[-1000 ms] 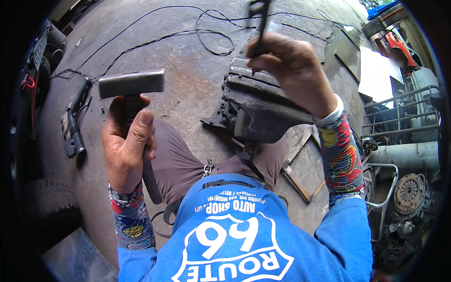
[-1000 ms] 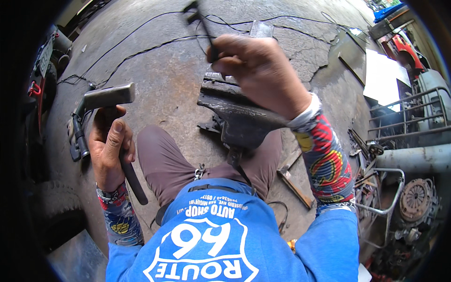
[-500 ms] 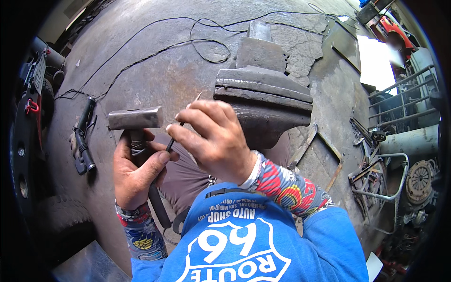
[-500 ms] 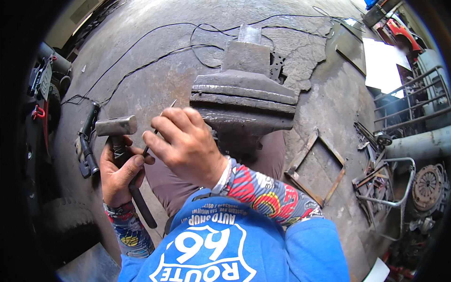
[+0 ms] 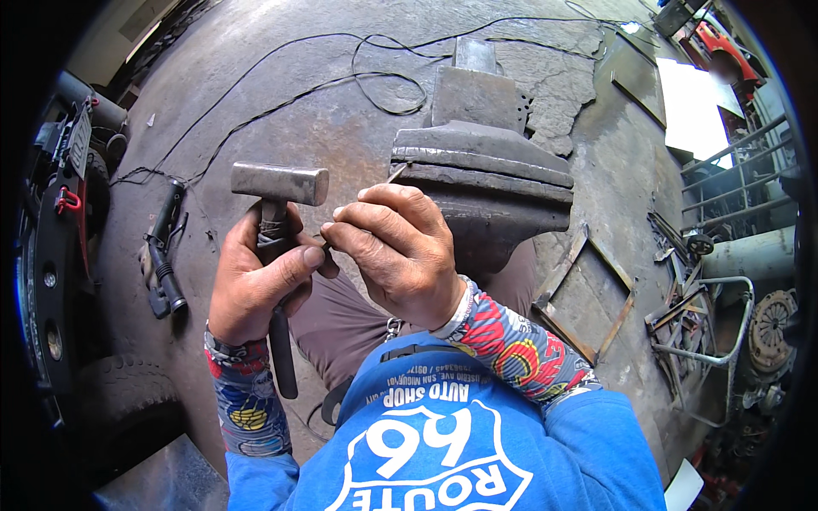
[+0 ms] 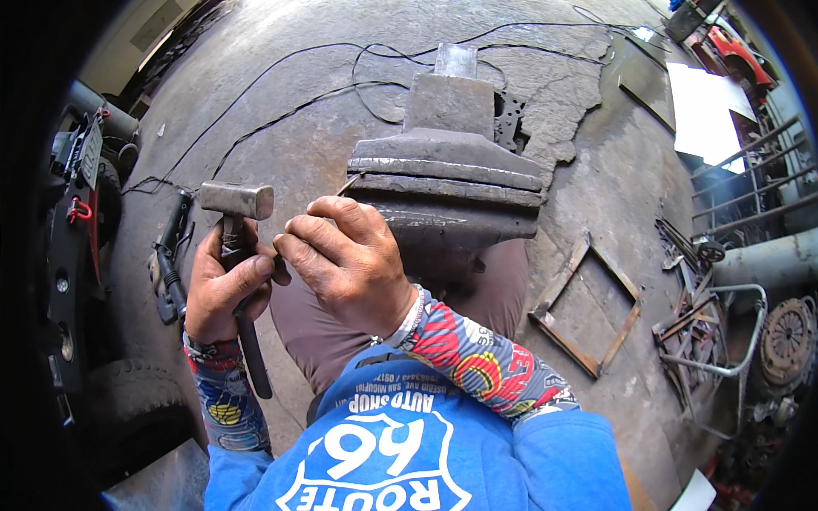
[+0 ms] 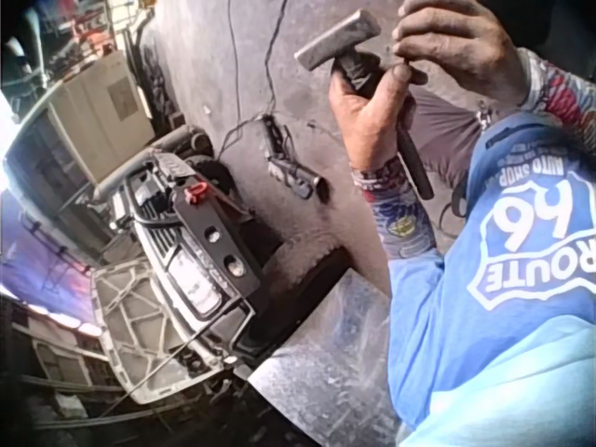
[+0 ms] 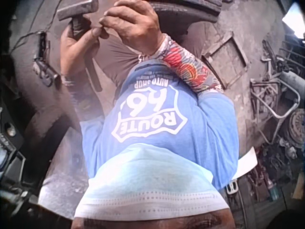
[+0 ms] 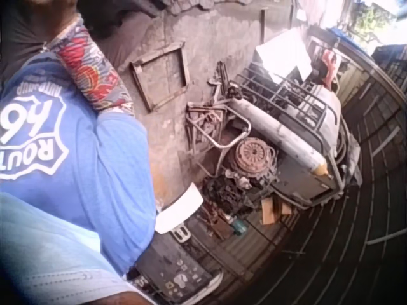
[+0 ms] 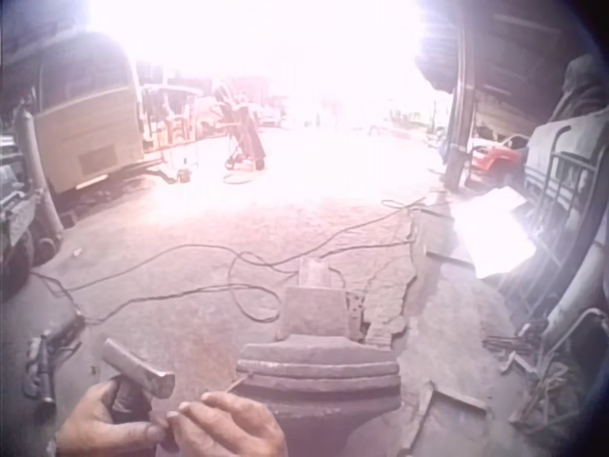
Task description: The person searches through a toolbox, selects pliers and a metal rod, then sits on the floor to cut the rod and shape it using a hammer and anvil. The person repeatedly hammers the rod to form a hook shape.
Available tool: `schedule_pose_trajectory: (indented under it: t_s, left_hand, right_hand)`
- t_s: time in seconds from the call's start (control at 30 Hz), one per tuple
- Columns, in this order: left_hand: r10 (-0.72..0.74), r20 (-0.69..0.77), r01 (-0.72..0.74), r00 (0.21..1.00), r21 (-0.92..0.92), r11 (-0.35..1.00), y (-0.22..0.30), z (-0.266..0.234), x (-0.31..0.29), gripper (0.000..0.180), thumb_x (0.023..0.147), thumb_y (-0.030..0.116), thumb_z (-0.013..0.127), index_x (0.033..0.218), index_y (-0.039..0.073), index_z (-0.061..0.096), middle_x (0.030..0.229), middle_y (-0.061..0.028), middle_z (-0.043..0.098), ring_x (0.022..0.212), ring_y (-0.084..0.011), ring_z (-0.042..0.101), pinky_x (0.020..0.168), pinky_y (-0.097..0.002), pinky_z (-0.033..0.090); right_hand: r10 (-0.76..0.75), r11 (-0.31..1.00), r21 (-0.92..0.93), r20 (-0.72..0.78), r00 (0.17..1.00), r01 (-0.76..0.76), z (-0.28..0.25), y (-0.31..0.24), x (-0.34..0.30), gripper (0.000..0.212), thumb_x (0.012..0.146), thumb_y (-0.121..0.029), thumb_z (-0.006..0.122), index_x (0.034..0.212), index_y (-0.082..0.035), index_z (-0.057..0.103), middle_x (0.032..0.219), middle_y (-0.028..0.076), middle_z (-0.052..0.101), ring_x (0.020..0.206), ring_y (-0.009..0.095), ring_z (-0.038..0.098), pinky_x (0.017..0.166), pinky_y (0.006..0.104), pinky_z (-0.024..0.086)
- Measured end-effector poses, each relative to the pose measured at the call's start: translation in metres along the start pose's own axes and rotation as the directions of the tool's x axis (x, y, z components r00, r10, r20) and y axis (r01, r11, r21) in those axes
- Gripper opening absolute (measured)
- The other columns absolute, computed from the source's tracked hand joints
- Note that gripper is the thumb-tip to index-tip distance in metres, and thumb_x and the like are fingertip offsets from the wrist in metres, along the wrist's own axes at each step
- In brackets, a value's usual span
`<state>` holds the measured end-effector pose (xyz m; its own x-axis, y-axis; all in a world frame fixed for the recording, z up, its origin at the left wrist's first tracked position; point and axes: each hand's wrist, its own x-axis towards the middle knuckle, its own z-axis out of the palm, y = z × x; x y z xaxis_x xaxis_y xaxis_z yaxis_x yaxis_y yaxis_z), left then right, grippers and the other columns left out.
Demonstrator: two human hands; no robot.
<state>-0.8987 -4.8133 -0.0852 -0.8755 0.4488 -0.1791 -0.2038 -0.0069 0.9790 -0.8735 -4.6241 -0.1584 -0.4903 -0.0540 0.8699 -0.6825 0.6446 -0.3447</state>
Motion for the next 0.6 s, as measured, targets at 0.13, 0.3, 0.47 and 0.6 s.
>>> schedule_pose_trajectory:
  t_s: [0.13,0.3,0.47,0.6]
  left_hand:
    - [-0.021,0.005,0.021,1.0,0.021,1.0,0.0025,-0.0001,0.0039,0.037,0.088,0.012,0.077,0.112,0.001,0.051,0.082,-0.0146,0.071,0.052,-0.0075,0.057,0.042,-0.0205,0.04]
    - [-0.039,0.033,0.038,0.999,0.037,0.999,0.0054,-0.0031,0.0082,0.038,0.088,0.012,0.077,0.112,0.001,0.05,0.081,-0.0147,0.07,0.051,-0.0072,0.056,0.042,-0.0205,0.04]
    - [-0.016,0.045,0.013,0.999,0.066,0.998,0.0064,-0.0041,0.009,0.038,0.088,0.012,0.077,0.112,0.001,0.05,0.08,-0.0148,0.07,0.05,-0.0068,0.055,0.041,-0.0204,0.039]
    - [-0.03,0.032,0.028,0.999,0.08,0.996,0.0051,-0.0063,0.0084,0.037,0.089,0.012,0.077,0.112,0.001,0.05,0.08,-0.0147,0.07,0.05,-0.0067,0.055,0.041,-0.0204,0.04]
  right_hand:
    - [0.019,1.0,-0.007,-0.023,1.0,-0.019,0.0006,0.002,-0.0023,0.031,0.07,-0.012,0.073,0.101,-0.007,0.075,0.104,0.006,0.07,0.103,0.027,0.064,0.081,0.0394,0.053]
    - [0.031,0.999,-0.014,-0.038,0.999,-0.031,0.0038,0.003,-0.0027,0.031,0.07,-0.012,0.073,0.101,-0.007,0.076,0.105,0.005,0.07,0.103,0.026,0.064,0.082,0.0394,0.053]
    - [0.035,0.999,-0.006,-0.056,0.998,-0.035,0.0048,0.0025,-0.004,0.033,0.069,-0.011,0.074,0.101,-0.007,0.076,0.105,0.005,0.071,0.104,0.027,0.063,0.082,0.0402,0.053]
    - [0.046,0.999,0.017,-0.037,0.998,-0.045,0.0055,0.0042,-0.0053,0.033,0.069,-0.011,0.075,0.102,-0.007,0.076,0.106,0.005,0.071,0.104,0.027,0.063,0.081,0.0405,0.053]
